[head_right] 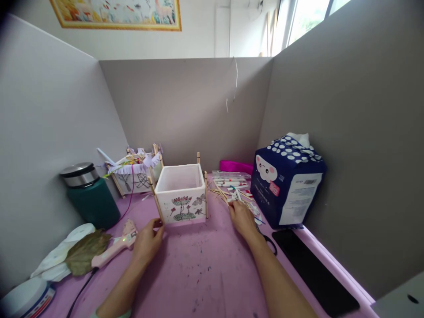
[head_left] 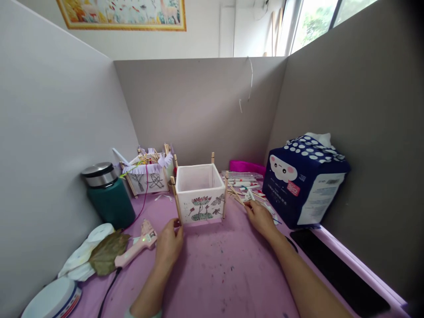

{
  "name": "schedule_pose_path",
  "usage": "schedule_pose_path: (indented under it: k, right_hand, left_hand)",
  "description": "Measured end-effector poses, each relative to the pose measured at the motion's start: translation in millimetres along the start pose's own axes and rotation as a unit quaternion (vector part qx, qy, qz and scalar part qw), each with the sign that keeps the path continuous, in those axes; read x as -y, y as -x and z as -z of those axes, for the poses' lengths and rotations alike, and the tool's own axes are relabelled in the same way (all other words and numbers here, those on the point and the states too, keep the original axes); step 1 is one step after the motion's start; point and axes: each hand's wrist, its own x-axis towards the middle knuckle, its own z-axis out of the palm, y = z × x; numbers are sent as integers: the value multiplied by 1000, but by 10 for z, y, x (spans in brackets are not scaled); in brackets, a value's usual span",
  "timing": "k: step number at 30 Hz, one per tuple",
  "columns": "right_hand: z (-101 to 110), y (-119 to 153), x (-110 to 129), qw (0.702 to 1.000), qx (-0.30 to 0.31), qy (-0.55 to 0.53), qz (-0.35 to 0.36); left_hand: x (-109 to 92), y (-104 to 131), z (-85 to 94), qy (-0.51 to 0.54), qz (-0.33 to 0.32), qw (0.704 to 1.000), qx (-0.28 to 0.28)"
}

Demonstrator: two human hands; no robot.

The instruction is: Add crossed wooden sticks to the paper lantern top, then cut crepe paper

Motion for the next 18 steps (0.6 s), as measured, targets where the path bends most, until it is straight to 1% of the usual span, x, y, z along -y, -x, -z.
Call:
schedule_pose_path:
  k: [4,11,13,15,16,17,18]
  right_hand:
    - [-16,36,27,999,38,11,15]
    - [-86,35,21,998,49,12,35]
    - [-95,18,-12,999,39,-6,37]
    - [-92,-4,-42,997,1,-68,35]
    - [-83,-14,-49,992,-26,-120,30]
    - [-68,-22,-50,981,-54,-184,20]
    - [-47,-28,-42,963,-74,-258,5]
  left_hand:
    - [-19,2,-5,-19,10,1000,12]
    - [-17,-39,-35,-38,14,999,22]
    - [-12,-41,-43,-36,15,999,21]
    - [-12,-35,-46,-39,15,999,18]
    - [-15,-29,-45,-42,16,999,18]
    - [-20,-23,-43,-45,17,999,18]
    - [-25,-17,-41,-49,18,998,17]
